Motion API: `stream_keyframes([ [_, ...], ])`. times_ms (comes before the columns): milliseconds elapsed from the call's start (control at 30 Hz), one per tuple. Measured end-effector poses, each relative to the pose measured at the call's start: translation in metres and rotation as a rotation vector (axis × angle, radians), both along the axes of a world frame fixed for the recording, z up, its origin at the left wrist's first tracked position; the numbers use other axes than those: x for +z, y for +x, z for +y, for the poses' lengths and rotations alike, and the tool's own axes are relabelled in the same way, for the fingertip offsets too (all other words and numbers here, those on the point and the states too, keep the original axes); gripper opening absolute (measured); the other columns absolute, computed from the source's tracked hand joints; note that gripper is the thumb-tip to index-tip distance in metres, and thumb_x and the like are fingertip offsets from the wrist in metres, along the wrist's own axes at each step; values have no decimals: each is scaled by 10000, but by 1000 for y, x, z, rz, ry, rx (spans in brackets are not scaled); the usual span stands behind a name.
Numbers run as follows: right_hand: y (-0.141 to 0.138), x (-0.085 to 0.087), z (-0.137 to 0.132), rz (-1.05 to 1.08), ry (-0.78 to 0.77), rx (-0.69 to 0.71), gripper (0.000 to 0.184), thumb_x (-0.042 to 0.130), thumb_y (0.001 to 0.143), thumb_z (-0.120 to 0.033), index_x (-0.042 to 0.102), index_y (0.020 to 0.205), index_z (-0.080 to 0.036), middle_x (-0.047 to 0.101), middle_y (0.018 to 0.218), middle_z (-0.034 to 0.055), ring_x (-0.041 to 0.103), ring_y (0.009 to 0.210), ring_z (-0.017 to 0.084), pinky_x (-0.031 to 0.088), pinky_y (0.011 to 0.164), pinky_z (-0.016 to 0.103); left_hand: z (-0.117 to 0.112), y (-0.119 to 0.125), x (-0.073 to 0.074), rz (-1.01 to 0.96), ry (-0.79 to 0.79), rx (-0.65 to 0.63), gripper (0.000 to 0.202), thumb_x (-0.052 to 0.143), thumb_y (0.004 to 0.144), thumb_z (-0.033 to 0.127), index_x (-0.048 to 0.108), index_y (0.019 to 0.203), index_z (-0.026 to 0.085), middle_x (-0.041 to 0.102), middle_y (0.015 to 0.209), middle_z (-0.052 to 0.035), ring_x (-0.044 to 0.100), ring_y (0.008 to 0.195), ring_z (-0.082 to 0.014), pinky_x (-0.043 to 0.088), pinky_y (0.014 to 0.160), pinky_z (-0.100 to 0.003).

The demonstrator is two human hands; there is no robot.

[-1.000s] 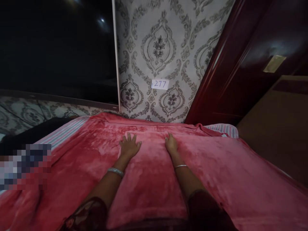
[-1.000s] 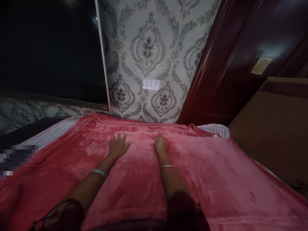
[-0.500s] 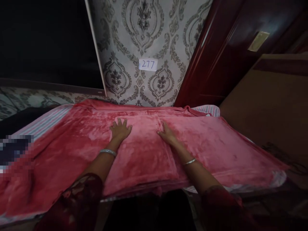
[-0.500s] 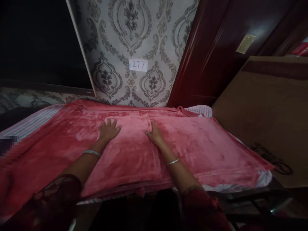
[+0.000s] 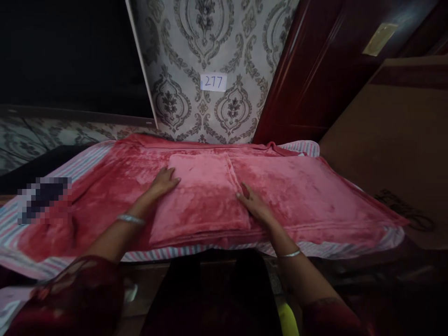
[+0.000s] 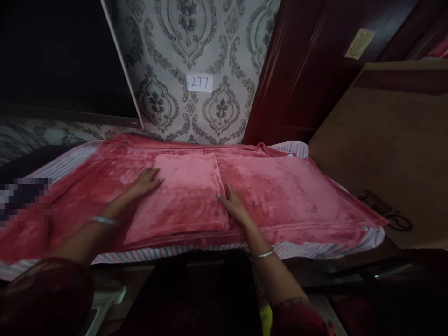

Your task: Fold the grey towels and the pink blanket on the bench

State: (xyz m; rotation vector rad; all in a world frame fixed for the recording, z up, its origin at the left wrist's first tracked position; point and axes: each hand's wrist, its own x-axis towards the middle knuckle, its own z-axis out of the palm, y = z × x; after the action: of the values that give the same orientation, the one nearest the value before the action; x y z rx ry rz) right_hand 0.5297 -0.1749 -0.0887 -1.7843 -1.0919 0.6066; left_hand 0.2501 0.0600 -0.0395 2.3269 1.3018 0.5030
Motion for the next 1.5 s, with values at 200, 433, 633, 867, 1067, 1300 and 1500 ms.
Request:
stream_keyframes([
  [200,-19,-12,-23,-78,101,41,911,732,746,-476,381,1538,-194,451,1540,110,420,1419,278,327,1188,457,-55,-48,-26,-160,-90,47,798,597,841,453,356,1518,107,524,1485,-145,528,1331,-312,451,1100,-406],
  [433,-20,-27,-32,-51,180,-1,785,632,782,-317,402,1520,-183,457,1534,116,429,1415,252,326,1184,453,-85,-45,-40,-187,7,63,682,542,862,296,383,1501,120,467,1545,-120,445,1419,-247,340,1200,-384],
  [633,-26,-34,-36,-13,239,-50,753,642,794,-382,443,1491,-179,543,1453,135,503,1348,274,394,1130,491,-81,-51,-44,-346,-72,27,665,580,850,363,444,1466,154,477,1540,-101,430,1428,-251,311,1214,-411],
  [867,-32,-31,-37,70,299,-60,747,664,799,-472,488,1468,-190,574,1425,129,527,1320,278,395,1128,478,-93,-64,-50,-489,-171,21,989,719,734,527,305,1550,154,397,1584,-152,388,1452,-308,332,1200,-434],
  [1067,-34,-24,-40,44,300,5,721,680,777,-496,543,1423,-206,573,1431,106,505,1341,272,368,1143,468,-98,-71,-51,-390,-63,-75,849,654,780,396,350,1531,140,345,1613,-152,326,1488,-291,252,1233,-465],
  [1300,-34,-17,-41,120,287,-35,679,686,766,-514,601,1365,-208,627,1358,92,529,1299,268,381,1120,449,-95,-70,-51,-393,-63,-97,822,647,798,389,354,1534,171,344,1618,-124,311,1496,-275,234,1240,-468],
  [1500,-37,10,-45,484,279,8,723,752,742,-505,573,1399,-261,691,1204,37,631,1083,240,523,891,362,-97,-69,-51,-450,-147,-43,846,640,802,513,358,1531,189,369,1609,-105,322,1491,-274,277,1228,-435],
])
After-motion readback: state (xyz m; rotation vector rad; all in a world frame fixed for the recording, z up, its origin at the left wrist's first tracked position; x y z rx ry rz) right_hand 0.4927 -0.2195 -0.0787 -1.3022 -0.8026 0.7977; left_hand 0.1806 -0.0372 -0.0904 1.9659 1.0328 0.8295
